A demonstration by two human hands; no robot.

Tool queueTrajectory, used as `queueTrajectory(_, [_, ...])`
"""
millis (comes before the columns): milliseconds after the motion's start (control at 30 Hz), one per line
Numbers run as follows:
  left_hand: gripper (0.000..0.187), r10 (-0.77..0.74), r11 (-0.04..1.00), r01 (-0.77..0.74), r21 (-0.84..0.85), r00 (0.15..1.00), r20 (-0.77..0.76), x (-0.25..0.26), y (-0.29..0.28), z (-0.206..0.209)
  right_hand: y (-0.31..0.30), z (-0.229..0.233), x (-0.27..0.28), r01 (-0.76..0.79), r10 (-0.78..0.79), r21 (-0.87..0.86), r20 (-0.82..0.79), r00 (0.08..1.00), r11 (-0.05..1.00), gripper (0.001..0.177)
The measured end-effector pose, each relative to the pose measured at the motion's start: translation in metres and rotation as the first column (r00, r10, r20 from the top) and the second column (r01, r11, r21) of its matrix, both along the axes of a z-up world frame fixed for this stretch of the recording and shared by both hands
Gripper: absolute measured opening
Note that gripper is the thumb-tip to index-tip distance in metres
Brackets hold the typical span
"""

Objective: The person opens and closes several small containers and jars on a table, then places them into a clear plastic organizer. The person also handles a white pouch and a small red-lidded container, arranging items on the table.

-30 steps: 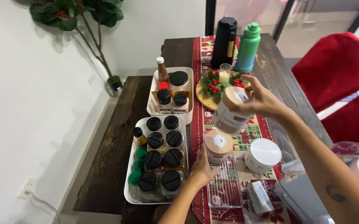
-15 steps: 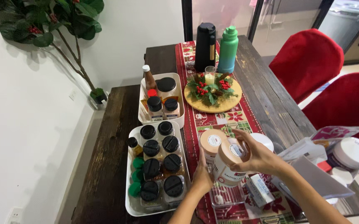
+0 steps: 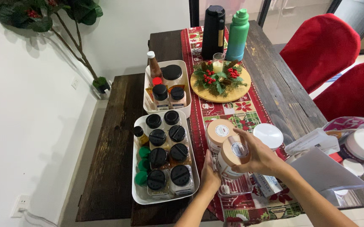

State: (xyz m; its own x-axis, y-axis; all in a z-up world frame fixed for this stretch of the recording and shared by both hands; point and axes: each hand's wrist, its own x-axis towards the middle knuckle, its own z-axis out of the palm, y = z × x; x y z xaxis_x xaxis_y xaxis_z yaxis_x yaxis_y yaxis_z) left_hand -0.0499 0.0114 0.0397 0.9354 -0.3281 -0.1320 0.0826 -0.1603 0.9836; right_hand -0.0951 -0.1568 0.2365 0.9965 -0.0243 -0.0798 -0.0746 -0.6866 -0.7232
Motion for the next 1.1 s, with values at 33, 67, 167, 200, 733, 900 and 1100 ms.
queueTrajectory(33, [0.091,0.018,1.000,-0.017,0.008,0.998,-0.056,-0.001,0.000,0.003,0.002,0.000,0.000,0.016,-0.018,-0.062,-0.030,0.999,0.998,0.123])
queueTrajectory(67, [0.092,0.021,0.999,-0.023,-0.022,0.995,-0.096,-0.002,-0.001,0.006,0.004,-0.001,0.000,-0.007,0.006,-0.072,-0.012,1.000,0.997,0.123])
queueTrajectory(167, [0.093,-0.004,0.994,-0.010,-0.113,0.992,-0.123,-0.002,-0.002,0.013,0.007,-0.008,0.003,-0.083,0.089,-0.098,0.061,0.994,0.992,0.121])
queueTrajectory(200, [0.092,-0.029,0.990,0.019,-0.141,0.997,-0.072,-0.001,-0.002,0.014,0.008,-0.014,0.003,-0.115,0.124,-0.102,0.095,0.988,0.988,0.122])
queueTrajectory(733, [0.093,-0.127,0.979,0.106,0.176,0.986,0.110,0.003,0.008,0.011,0.020,-0.071,0.001,-0.046,0.088,-0.172,0.245,0.965,0.984,0.112])
queueTrajectory(900, [0.095,-0.126,0.984,0.109,0.139,0.984,0.123,0.004,0.009,0.009,0.019,-0.067,0.000,-0.080,0.127,-0.203,0.230,0.965,0.976,0.117])
queueTrajectory(1100, [0.095,-0.118,0.986,0.107,0.131,0.990,0.079,-0.001,0.010,0.014,0.021,-0.063,-0.006,-0.053,0.089,-0.182,0.197,0.976,0.982,0.118])
